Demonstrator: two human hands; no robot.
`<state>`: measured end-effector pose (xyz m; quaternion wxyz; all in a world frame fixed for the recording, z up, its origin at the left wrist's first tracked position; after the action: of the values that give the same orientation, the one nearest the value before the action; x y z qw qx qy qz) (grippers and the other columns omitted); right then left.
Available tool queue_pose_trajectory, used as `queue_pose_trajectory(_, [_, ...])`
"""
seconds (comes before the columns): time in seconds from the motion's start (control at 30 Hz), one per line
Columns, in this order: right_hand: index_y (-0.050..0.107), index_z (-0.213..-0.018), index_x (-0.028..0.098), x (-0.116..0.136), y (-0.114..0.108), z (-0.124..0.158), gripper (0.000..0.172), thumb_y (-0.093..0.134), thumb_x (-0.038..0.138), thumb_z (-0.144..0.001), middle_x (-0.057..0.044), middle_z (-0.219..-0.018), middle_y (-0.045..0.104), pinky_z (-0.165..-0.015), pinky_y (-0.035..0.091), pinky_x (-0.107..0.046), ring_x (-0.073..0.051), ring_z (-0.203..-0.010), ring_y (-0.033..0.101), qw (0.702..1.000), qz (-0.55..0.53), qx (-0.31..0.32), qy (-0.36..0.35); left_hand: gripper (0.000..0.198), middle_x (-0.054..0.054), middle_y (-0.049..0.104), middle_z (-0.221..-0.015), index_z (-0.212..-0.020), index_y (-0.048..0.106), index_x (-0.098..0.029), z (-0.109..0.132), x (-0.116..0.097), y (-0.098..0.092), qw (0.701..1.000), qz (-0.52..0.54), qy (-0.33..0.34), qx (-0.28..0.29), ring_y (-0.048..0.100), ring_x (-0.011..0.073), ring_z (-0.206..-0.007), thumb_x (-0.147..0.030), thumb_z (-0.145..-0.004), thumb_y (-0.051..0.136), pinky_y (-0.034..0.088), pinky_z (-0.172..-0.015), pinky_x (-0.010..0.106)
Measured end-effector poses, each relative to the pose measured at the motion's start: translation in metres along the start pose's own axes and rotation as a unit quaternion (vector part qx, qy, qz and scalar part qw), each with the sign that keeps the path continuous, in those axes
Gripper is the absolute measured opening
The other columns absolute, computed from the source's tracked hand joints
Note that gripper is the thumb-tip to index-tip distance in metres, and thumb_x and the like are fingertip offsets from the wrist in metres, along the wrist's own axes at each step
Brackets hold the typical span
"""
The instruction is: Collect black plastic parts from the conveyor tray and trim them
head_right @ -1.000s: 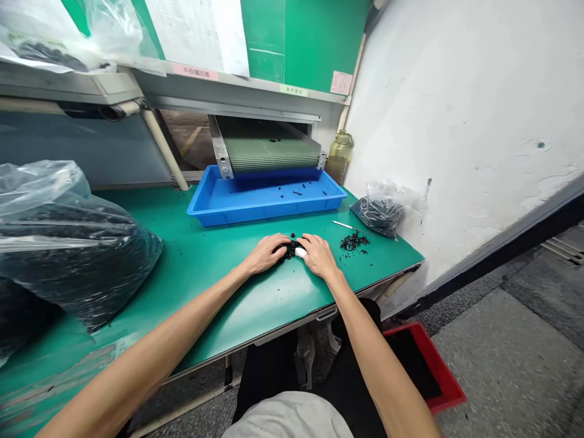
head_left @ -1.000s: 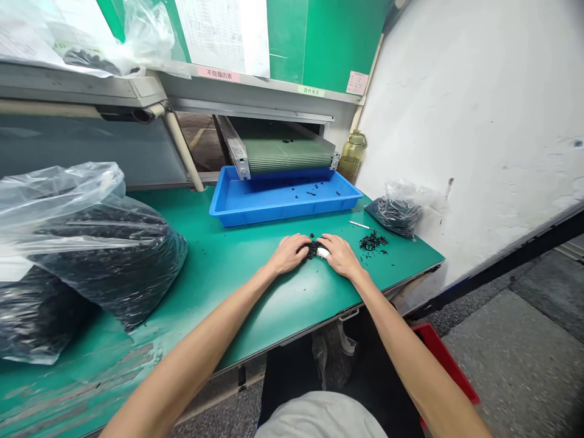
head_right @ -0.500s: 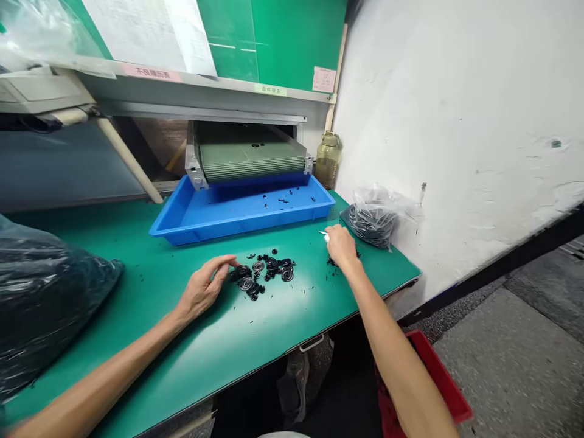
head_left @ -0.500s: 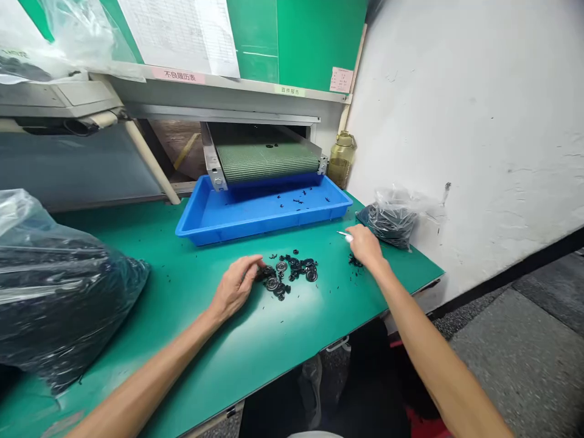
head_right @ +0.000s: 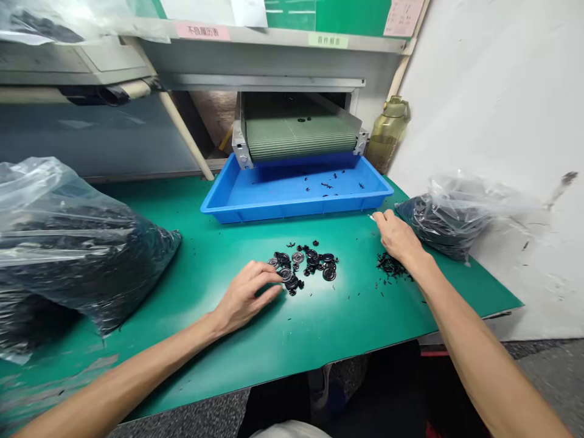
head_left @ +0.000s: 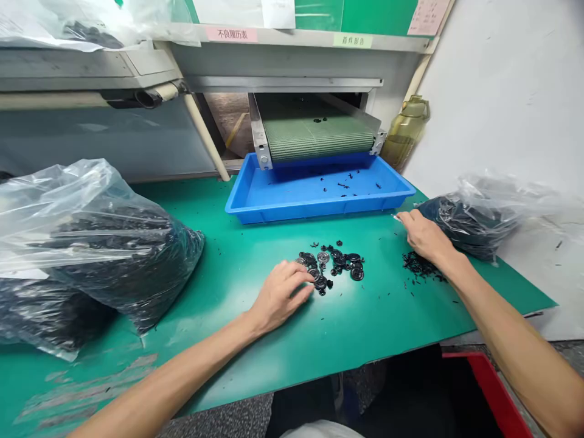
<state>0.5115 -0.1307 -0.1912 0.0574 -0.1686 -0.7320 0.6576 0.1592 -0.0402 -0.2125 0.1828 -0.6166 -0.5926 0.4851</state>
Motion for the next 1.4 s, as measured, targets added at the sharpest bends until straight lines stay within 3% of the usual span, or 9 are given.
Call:
queue_pose_trajectory(0.23, [0.058, -0.120, 0.016, 0.019, -0.025, -0.002, 0.039, 0.037, 0.012, -0.088, -0.011, -0.104, 0.055, -0.069, 0.047, -0.032, -0.021, -0.082, 0.057, 0.980, -0.087, -0.162, -0.082, 0.027, 0.007, 0.064, -0.098, -0.101, 0.064, -0.020, -0.005, -0.005, 0.018, 0.992, -0.044, 0.039, 0.110, 0.050, 0.0190, -0.083, -0.040, -0.095, 0.047, 0.038, -0.070, 0.033])
queue_pose_trajectory(0.43, [0.066, -0.101, 0.021, 0.086, -0.039, 0.061, 0.024, 0.043, 0.024, -0.096, -0.005, -0.092, 0.062, -0.066, 0.046, -0.029, -0.017, -0.077, 0.060, 0.954, -0.266, -0.074, -0.112, 0.024, 0.009, 0.065, -0.103, -0.098, 0.064, -0.019, -0.006, -0.010, 0.016, 0.994, 0.003, 0.028, 0.108, 0.052, 0.0195, -0.085, -0.032, -0.097, 0.044, 0.042, -0.074, 0.035])
queue_pose_trajectory(0.53, [0.064, -0.107, 0.023, 0.118, -0.035, 0.095, 0.026, 0.041, 0.017, -0.095, -0.003, -0.094, 0.064, -0.067, 0.047, -0.027, -0.016, -0.080, 0.062, 0.934, -0.340, -0.049, -0.095, 0.021, 0.009, 0.065, -0.112, -0.104, 0.062, -0.020, -0.002, -0.017, 0.011, 0.983, 0.156, -0.044, 0.090, 0.058, 0.0194, -0.097, -0.030, -0.096, 0.047, 0.046, -0.084, 0.036])
queue_pose_trajectory(0.67, [0.060, -0.115, 0.024, 0.146, -0.025, 0.116, 0.034, 0.038, 0.011, -0.092, -0.004, -0.101, 0.065, -0.071, 0.049, -0.027, -0.016, -0.086, 0.063, 0.908, -0.407, -0.038, -0.088, 0.021, 0.004, 0.070, -0.088, -0.104, 0.060, -0.019, 0.006, -0.022, 0.015, 0.886, 0.371, -0.253, 0.116, 0.062, 0.0137, -0.075, -0.034, -0.094, 0.051, 0.052, -0.071, 0.028])
queue_pose_trajectory(0.77, [0.060, -0.113, 0.026, 0.159, -0.016, 0.117, 0.035, 0.038, 0.011, -0.091, -0.003, -0.095, 0.064, -0.065, 0.049, -0.027, -0.016, -0.078, 0.062, 0.907, -0.412, 0.000, -0.084, 0.022, 0.005, 0.069, -0.090, -0.103, 0.060, -0.017, 0.009, -0.023, 0.020, 0.839, 0.431, -0.316, 0.107, 0.063, 0.0131, -0.072, -0.034, -0.090, 0.057, 0.053, -0.068, 0.028])
queue_pose_trajectory(0.9, [0.060, -0.111, 0.027, 0.168, -0.010, 0.116, 0.035, 0.039, 0.011, -0.089, -0.002, -0.090, 0.062, -0.061, 0.047, -0.027, -0.017, -0.073, 0.061, 0.926, -0.371, 0.004, -0.076, 0.015, 0.009, 0.057, -0.119, -0.094, 0.061, -0.017, 0.008, -0.021, 0.023, 0.843, 0.443, -0.296, 0.075, 0.065, 0.0115, -0.076, -0.030, -0.087, 0.060, 0.054, -0.065, 0.026])
queue_pose_trajectory(1.03, [0.059, -0.115, 0.025, 0.170, -0.008, 0.115, 0.039, 0.036, 0.009, -0.088, -0.004, -0.087, 0.062, -0.056, 0.046, -0.027, -0.016, -0.067, 0.061, 0.940, -0.330, -0.031, -0.079, 0.012, 0.009, 0.050, -0.125, -0.092, 0.061, -0.018, 0.008, -0.019, 0.018, 0.870, 0.397, -0.287, 0.049, 0.063, 0.0079, -0.070, -0.028, -0.087, 0.060, 0.052, -0.058, 0.023])
queue_pose_trajectory(1.23, [0.060, -0.116, 0.024, 0.165, -0.010, 0.114, 0.039, 0.036, 0.010, -0.089, -0.005, -0.093, 0.063, -0.063, 0.051, -0.028, -0.018, -0.074, 0.063, 0.927, -0.368, -0.034, -0.055, 0.020, 0.008, 0.066, -0.098, -0.094, 0.060, -0.015, 0.008, -0.019, 0.018, 0.743, 0.549, -0.376, 0.067, 0.067, 0.0134, -0.074, -0.028, -0.082, 0.068, 0.055, -0.069, 0.028])
queue_pose_trajectory(1.4, [0.059, -0.119, 0.025, 0.166, -0.016, 0.115, 0.040, 0.037, 0.008, -0.089, -0.007, -0.099, 0.062, -0.068, 0.052, -0.032, -0.020, -0.085, 0.062, 0.913, -0.399, -0.035, -0.081, 0.020, 0.005, 0.069, -0.090, -0.088, 0.062, -0.015, 0.006, -0.017, 0.018, 0.672, 0.620, -0.398, 0.069, 0.068, 0.0163, -0.083, -0.026, -0.076, 0.075, 0.053, -0.079, 0.031])
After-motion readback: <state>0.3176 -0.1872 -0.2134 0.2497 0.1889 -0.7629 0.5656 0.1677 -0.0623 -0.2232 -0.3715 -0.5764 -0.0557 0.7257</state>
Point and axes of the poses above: each hand's wrist, its own z-axis away from the middle knuckle, its own y-axis out of the palm, x = y × z, the point moved 2 cm from there along -z, towards the middle knuckle
